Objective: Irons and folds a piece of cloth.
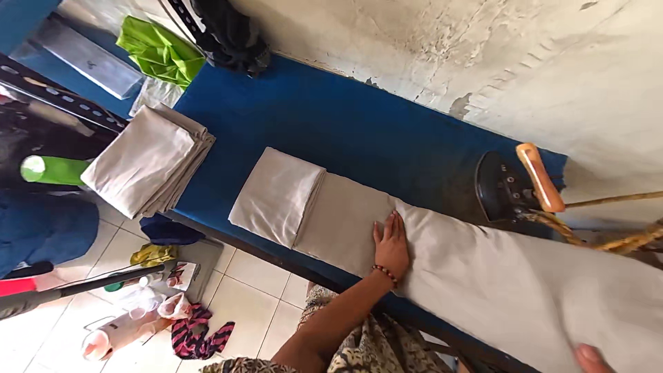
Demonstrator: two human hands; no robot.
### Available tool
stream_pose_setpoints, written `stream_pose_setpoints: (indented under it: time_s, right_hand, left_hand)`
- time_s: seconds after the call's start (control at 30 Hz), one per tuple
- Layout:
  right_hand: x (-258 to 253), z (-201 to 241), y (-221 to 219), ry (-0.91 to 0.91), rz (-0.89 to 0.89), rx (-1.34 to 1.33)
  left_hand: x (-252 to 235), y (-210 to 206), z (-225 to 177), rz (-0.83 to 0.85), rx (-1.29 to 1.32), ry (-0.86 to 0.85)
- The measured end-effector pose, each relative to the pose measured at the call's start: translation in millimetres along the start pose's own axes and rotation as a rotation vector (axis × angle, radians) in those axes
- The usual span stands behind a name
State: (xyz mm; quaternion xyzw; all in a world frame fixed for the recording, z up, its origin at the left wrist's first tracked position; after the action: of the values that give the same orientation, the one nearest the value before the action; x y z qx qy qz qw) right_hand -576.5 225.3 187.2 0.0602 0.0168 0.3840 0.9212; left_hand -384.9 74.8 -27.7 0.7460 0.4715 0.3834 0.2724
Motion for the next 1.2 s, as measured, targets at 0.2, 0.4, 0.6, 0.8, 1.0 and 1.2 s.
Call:
stream_pose_setpoints:
  time_s: [0.2,0.4,0.6,0.8,1.0,1.2]
  right_hand:
    - [59,90,-159,0.432,0.368,0.184]
    - [147,70,-365,0.535,0.825,0.564]
    - [171,-15,-475,0.181,1.45,0.732]
    - [-32,-99,-390,0.156,1.05,0.987]
    - [-63,-147,-346,0.104,0.662,1.073]
    - [-74,-140,-344,0.167,0.491,1.086]
  left_hand:
    - [3,55,24,0.236,0.505,-0.155]
    - [33,259,199,-0.119,1.463,-0.02]
    - [44,270,319,-0.054,1.102,0.317]
    - [30,263,345,-0.095,0.855,0.358]
    - [5,263,364,-0.208,0.664,0.389]
    - [1,282,355,-0.341,0.499,0.397]
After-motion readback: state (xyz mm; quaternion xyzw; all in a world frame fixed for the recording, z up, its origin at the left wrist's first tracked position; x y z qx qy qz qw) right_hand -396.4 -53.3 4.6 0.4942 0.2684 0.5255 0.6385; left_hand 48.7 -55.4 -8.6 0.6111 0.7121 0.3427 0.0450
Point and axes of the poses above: each hand's wrist, its own x-axis away from the middle knuckle, its own y-axis out of the back of the hand, z = x × y, the point moved 10 cm from there along -x, towards the middle knuckle, and after that the axes turned 1 degree about -y, right-handed, at the moved point
